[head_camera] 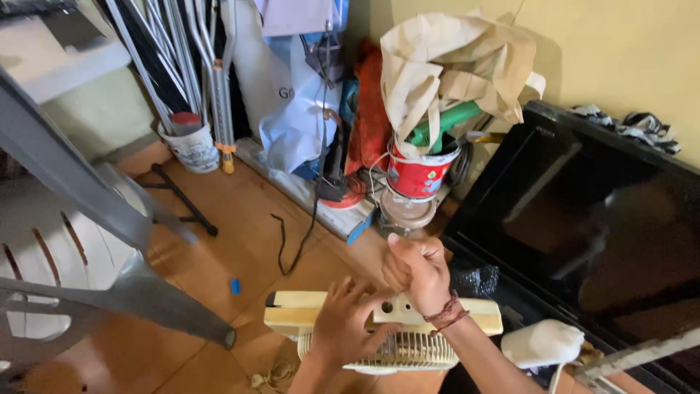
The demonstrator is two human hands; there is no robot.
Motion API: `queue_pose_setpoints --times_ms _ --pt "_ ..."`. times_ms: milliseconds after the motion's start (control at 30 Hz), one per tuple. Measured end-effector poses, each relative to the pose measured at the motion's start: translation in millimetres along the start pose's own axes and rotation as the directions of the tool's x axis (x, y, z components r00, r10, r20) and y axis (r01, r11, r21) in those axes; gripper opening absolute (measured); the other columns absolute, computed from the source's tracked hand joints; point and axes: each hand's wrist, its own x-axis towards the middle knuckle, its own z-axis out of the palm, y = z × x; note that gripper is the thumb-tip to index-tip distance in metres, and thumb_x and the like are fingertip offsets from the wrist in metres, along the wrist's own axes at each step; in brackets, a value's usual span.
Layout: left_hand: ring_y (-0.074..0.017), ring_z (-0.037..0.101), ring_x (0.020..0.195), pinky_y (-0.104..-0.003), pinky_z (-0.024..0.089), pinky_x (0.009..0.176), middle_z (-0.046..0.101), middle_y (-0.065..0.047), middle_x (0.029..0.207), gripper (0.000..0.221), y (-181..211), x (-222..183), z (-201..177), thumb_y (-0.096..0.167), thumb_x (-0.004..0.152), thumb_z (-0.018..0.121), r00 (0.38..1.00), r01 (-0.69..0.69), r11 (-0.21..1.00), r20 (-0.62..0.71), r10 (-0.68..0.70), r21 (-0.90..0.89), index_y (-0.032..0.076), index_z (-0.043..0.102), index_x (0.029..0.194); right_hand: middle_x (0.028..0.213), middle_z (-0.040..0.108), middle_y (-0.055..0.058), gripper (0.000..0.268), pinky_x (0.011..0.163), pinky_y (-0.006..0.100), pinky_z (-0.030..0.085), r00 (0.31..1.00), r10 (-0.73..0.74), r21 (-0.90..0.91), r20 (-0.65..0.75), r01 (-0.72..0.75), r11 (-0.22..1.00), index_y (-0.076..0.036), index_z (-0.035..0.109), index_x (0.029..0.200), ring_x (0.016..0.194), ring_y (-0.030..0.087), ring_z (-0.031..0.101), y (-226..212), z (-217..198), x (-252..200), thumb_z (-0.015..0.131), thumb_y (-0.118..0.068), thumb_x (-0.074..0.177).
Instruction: Repairing a fan by disassembling and reassembling its components using a screwdriver
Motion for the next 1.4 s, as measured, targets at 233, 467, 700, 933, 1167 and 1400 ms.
queue_pose_setpoints --times_ms 233,467,700,933,1167,1400 --pt "-0.034 0.055 0.086 -0.049 0.041 0.07 0.065 -0.007 0.101 0.055 -6 -4 11 0.066 0.095 0.054 0.997 -0.039 0.995 -0.067 0.045 0.086 0.014 0.069 0.104 0.043 0.026 0.0 0.057 0.038 0.028 0.015 0.975 -0.219 -0.265 -0.023 0.205 0.942 -0.013 0.027 0.053 0.037 0.008 0.022 8 21 -11 0.051 -0.012 0.105" --pt "-0.0355 0.051 0.087 -0.051 0.04 0.073 0.062 -0.008 0.106 0.048 -11 -6 11 0.059 0.096 0.054 0.998 -0.051 0.995 -0.018 0.052 0.081 0.012 0.064 0.102 0.05 0.025 -0.006 0.056 0.046 0.03 0.014 0.841 -0.417 -0.507 -0.344 0.207 0.837 -0.018 0.022 0.059 0.048 0.005 0.021 23 26 -2 0.053 -0.018 0.105" --pt "-0.0394 0.049 0.1 -0.053 0.041 0.08 0.064 -0.005 0.12 0.047 -20 -15 22 0.05 0.08 0.064 0.996 0.048 0.991 0.073 -0.057 0.124 0.016 0.068 0.113 0.053 0.021 -0.005 0.056 0.05 0.031 0.016 0.666 -0.614 -0.731 -0.423 0.15 0.666 -0.015 0.02 0.06 0.053 0.007 0.02 17 54 -9 0.049 -0.021 0.108" --pt "-0.038 0.055 0.101 -0.054 0.043 0.078 0.065 -0.013 0.12 0.061 3 -7 -4 0.067 0.094 0.053 1.0 -0.025 0.998 0.002 0.025 0.062 0.018 0.067 0.128 0.046 0.042 0.005 0.05 0.044 0.026 0.027 0.991 0.09 -0.274 0.094 -0.061 0.96 -0.008 0.046 0.055 0.04 0.012 0.038 -21 10 1 0.051 -0.024 0.102" --pt "-0.0382 0.056 0.118 -0.056 0.043 0.085 0.066 -0.013 0.122 0.068 7 -9 -10 0.071 0.099 0.032 0.997 0.054 0.997 0.063 -0.05 -0.059 0.015 0.068 0.114 0.078 0.071 0.016 0.031 0.055 0.025 0.054 0.252 0.46 -0.346 0.851 -0.39 0.853 0.01 0.056 0.14 0.064 0.023 0.07 -36 12 36 0.049 -0.007 0.114" --pt "-0.0399 0.055 0.109 -0.056 0.041 0.077 0.063 -0.014 0.114 0.06 8 -9 -10 0.065 0.096 0.039 0.993 0.084 0.996 0.088 -0.085 0.005 0.017 0.07 0.112 0.051 0.035 0.0 0.032 0.042 0.02 0.015 0.237 0.606 -0.393 0.759 -0.575 0.717 0.002 0.061 0.094 0.041 0.005 0.029 -16 33 36 0.064 -0.029 0.099"
